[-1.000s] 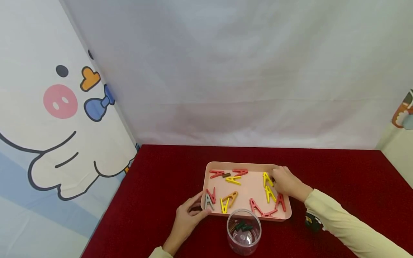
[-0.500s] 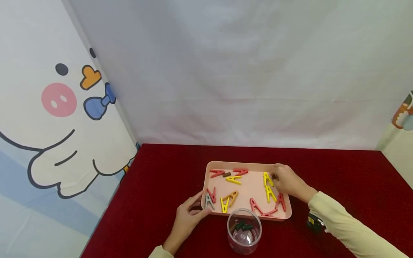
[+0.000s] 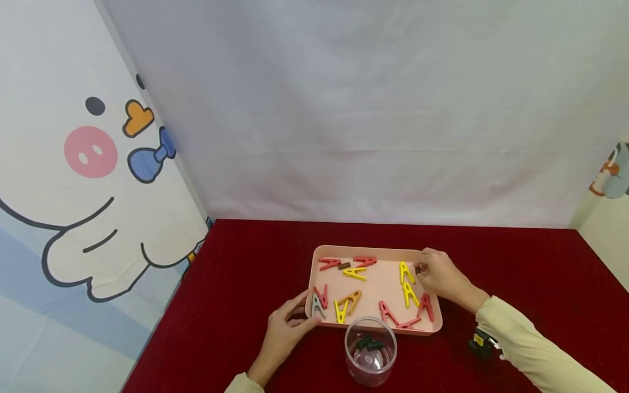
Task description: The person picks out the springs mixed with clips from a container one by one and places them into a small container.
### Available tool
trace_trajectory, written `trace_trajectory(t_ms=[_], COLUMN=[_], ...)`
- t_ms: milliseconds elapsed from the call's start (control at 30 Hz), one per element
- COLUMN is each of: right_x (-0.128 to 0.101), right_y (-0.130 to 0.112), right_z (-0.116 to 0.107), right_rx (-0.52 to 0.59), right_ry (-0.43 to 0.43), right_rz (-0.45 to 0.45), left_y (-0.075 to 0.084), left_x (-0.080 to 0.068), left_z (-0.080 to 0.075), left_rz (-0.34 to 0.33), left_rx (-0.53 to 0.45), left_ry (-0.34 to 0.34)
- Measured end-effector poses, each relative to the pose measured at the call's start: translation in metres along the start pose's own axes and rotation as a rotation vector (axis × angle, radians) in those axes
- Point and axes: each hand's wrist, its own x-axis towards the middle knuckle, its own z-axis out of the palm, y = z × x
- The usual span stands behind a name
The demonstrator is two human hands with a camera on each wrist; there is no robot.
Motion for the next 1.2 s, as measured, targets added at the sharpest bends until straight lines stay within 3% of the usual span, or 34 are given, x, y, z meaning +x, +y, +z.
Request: trace_trajectory(t_ms=[233, 800, 900, 1200], right_x=[-0.002, -0.013, -0.015, -0.019], right_y=[-0.006, -0.015, -0.017, -0.025], right_z=[-0.008, -0.021, -0.023, -0.025], right_rx=[0.026, 0.112, 0.125, 0.161], right_ry=[-0.016, -0.021, -0.017, -0.024], right_rz=[0.032, 0.054, 0.051, 0.042], left_y=[0.024, 0.025, 0.021, -0.012], left_x=[-0.004, -0.003, -0.003, 0.003], left_z=[-0.003, -0.005, -0.004, -0.001], left_rz=[-0.031, -0.012, -0.008, -0.004], left_rx=[0.001, -0.008, -0.009, -0.017], left_ry=[-0.03, -0.052, -0.053, -0.014])
